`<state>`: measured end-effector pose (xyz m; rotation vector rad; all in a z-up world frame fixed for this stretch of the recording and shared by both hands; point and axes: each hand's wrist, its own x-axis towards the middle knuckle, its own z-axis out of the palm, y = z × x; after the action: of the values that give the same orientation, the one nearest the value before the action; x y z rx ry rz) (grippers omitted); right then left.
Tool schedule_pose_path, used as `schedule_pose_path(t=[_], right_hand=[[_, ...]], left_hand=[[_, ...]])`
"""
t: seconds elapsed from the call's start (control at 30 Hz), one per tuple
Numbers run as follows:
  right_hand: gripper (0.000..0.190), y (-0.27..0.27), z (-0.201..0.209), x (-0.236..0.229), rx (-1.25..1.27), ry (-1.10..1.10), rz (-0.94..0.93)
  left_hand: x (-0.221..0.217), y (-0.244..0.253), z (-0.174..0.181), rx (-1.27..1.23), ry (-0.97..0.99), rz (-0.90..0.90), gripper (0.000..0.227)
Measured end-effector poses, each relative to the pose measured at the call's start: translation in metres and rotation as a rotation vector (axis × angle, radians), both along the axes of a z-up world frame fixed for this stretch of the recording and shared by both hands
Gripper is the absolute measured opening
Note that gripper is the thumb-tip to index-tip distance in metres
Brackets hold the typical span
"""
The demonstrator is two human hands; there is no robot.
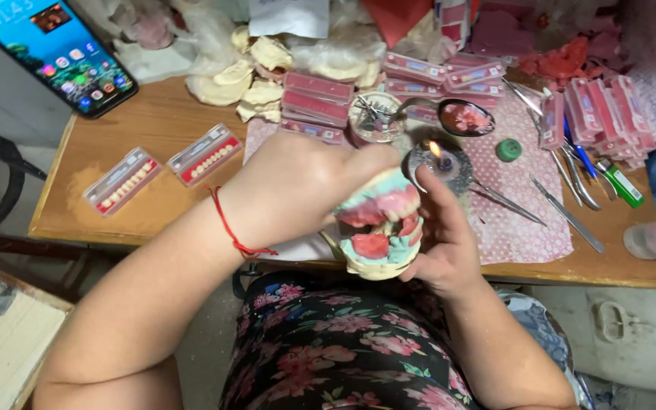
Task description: Waxing and sculpting a dental prosthesis model and positioning teeth using a heated tool
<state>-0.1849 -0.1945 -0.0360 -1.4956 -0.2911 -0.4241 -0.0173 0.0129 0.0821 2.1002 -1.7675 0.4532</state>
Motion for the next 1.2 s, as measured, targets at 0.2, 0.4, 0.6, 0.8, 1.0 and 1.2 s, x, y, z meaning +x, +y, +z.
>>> schedule_pose_path(t=[0.2, 0.4, 0.6, 0.8, 1.0, 1.2], right_hand=[[0.113, 0.0, -0.002, 0.0, 0.039, 0.113, -0.008], [0.105, -0.003, -0.006, -0.004, 0.034, 0.157, -0.009], [0.099, 0.0, 0.002, -0.003, 0.014, 0.153, 0.042], [0.09, 0.018, 0.026, 0.006, -0.252, 0.173, -0.032], [0.088, 0.028, 0.013, 0.007, -0.804, 0.251, -0.377], [0.099, 0.045, 0.039, 0.012, -0.925, 0.239, -0.411]], left_hand=[[-0.009, -0.003, -0.002, 0.038, -0.291, 0.052, 0.033], [-0.011, -0.011, -0.002, 0.075, -0.285, 0.042, 0.018], [-0.01, -0.014, -0.007, 0.021, -0.412, 0.108, 0.019], [-0.005, -0.012, -0.021, -0.13, -0.513, 0.129, 0.018], [-0.008, -0.012, -0.041, -0.194, -0.481, 0.16, 0.019], [-0.011, -0.015, -0.052, -0.395, -0.426, 0.14, 0.008]])
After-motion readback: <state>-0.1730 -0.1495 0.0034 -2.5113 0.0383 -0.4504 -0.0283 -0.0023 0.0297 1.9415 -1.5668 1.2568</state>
